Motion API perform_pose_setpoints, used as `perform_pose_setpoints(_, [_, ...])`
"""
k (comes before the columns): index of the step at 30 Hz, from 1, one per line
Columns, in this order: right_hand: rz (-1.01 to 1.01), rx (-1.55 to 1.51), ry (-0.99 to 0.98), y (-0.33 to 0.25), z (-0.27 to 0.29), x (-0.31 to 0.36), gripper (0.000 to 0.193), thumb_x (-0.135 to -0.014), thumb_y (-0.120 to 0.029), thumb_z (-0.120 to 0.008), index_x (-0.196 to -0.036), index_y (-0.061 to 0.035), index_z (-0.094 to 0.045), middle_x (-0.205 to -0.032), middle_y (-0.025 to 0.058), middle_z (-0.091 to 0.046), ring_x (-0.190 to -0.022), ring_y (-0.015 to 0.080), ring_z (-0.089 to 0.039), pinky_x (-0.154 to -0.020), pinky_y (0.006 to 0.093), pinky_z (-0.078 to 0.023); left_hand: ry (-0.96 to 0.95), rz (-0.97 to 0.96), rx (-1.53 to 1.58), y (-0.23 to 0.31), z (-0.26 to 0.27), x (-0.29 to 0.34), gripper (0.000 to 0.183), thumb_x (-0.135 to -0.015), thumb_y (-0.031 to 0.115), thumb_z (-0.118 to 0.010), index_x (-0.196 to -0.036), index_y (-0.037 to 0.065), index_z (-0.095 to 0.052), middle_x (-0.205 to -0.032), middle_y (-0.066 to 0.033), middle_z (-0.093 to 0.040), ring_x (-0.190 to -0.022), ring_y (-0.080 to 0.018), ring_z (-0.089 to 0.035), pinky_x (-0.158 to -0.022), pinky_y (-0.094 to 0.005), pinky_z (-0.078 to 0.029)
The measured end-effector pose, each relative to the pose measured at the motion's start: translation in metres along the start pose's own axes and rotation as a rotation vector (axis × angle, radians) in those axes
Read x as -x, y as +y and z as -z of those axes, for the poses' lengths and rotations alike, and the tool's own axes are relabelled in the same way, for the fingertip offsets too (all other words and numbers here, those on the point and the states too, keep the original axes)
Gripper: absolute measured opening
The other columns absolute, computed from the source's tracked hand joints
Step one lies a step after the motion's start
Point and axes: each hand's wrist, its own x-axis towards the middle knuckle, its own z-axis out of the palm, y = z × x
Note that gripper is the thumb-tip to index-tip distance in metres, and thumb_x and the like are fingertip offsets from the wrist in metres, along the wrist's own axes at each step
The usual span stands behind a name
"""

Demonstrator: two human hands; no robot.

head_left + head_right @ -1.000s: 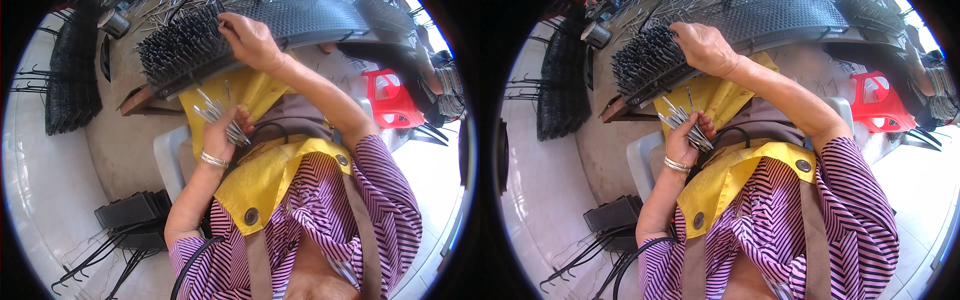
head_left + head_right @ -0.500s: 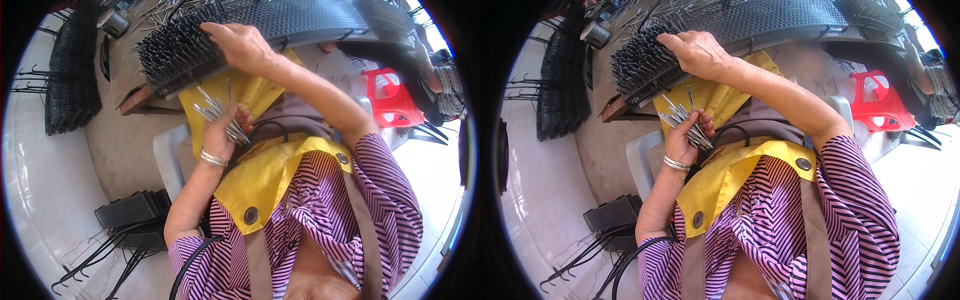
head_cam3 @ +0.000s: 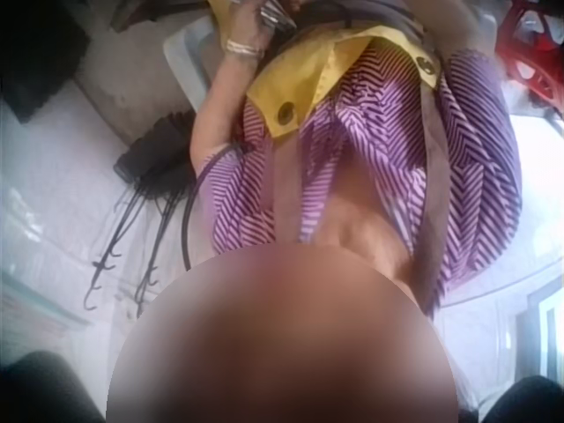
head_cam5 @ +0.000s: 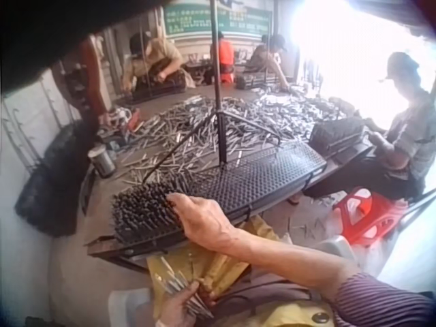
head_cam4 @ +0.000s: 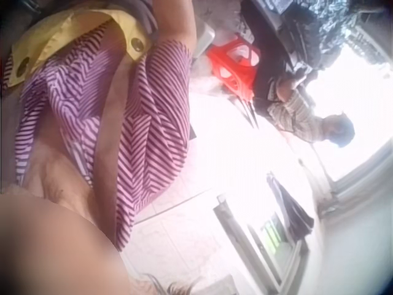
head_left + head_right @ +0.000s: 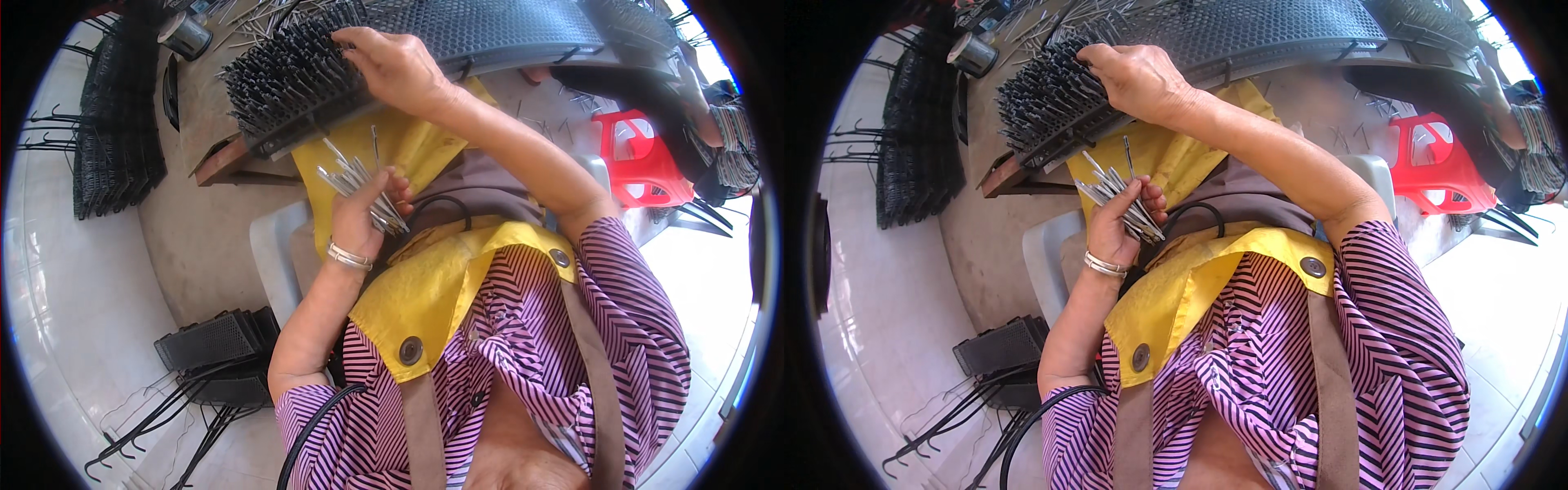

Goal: The person is inserting thin metal rods into a perforated metal grid template.

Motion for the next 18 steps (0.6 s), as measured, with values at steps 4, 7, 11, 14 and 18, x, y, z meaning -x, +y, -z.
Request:
perform_pose_setpoints(4, [-0.03, -0.002, 0.012, 0.0011, 0.0004, 0.0013, 0.024, -0.077, -0.005, -0.059, -0.101, -0.0069, -0.055, -0.063, 0.0126, -0.057, -0.057, 0.0287, -0.057, -0.051, 0.0325, -0.046, -0.001, -0.001, -0.013, 0.0002, -0.0006, -0.0003, 0.022, -0.081, 0.014, -0.056, -0.095, -0.003, -0.055, -0.08, -0.0133, -0.061, -0.069, -0.0228, -0.061, -0.057, -0.0323, -0.051])
perform_pose_setpoints(7, [-0.037, -0.008, 0.029, 0.0006, 0.0, 0.0023, 0.024, -0.077, -0.005, -0.059, -0.101, -0.0066, -0.055, -0.065, 0.0127, -0.057, -0.058, 0.0279, -0.057, -0.051, 0.0323, -0.045, -0.007, 0.004, -0.028, 0.0001, 0.001, 0.0, 0.021, -0.082, 0.015, -0.055, -0.095, -0.002, -0.055, -0.08, -0.0125, -0.061, -0.07, -0.022, -0.06, -0.058, -0.0318, -0.051])
perform_pose_setpoints(11, [-0.029, -0.009, 0.048, 0.0004, 0.0012, 0.0038, 0.024, -0.076, -0.005, -0.059, -0.1, -0.0064, -0.055, -0.067, 0.0126, -0.056, -0.059, 0.027, -0.057, -0.052, 0.0321, -0.045, -0.013, 0.009, -0.039, 0.0, 0.0005, 0.0, 0.02, -0.083, 0.015, -0.054, -0.094, -0.001, -0.056, -0.08, -0.0121, -0.061, -0.071, -0.0217, -0.06, -0.06, -0.0314, -0.052])
perform_pose_setpoints(14, [-0.024, -0.008, 0.055, -0.0002, 0.0012, 0.0056, 0.024, -0.077, -0.005, -0.059, -0.1, -0.0061, -0.055, -0.065, 0.0121, -0.055, -0.058, 0.0274, -0.056, -0.052, 0.0323, -0.045, -0.002, -0.007, -0.03, -0.0006, -0.0009, -0.0001, 0.023, -0.081, 0.015, -0.057, -0.095, -0.003, -0.055, -0.08, -0.0128, -0.06, -0.069, -0.022, -0.061, -0.056, -0.0315, -0.051])
perform_pose_setpoints(18, [-0.003, -0.009, 0.063, 0.0001, 0.0003, 0.007, 0.024, -0.077, -0.004, -0.058, -0.1, -0.0059, -0.054, -0.065, 0.0121, -0.055, -0.059, 0.0277, -0.057, -0.052, 0.0322, -0.045, -0.01, -0.002, -0.019, -0.0015, 0.0001, -0.0007, 0.022, -0.081, 0.015, -0.057, -0.094, -0.003, -0.055, -0.079, -0.0127, -0.06, -0.068, -0.0219, -0.06, -0.056, -0.0314, -0.051])
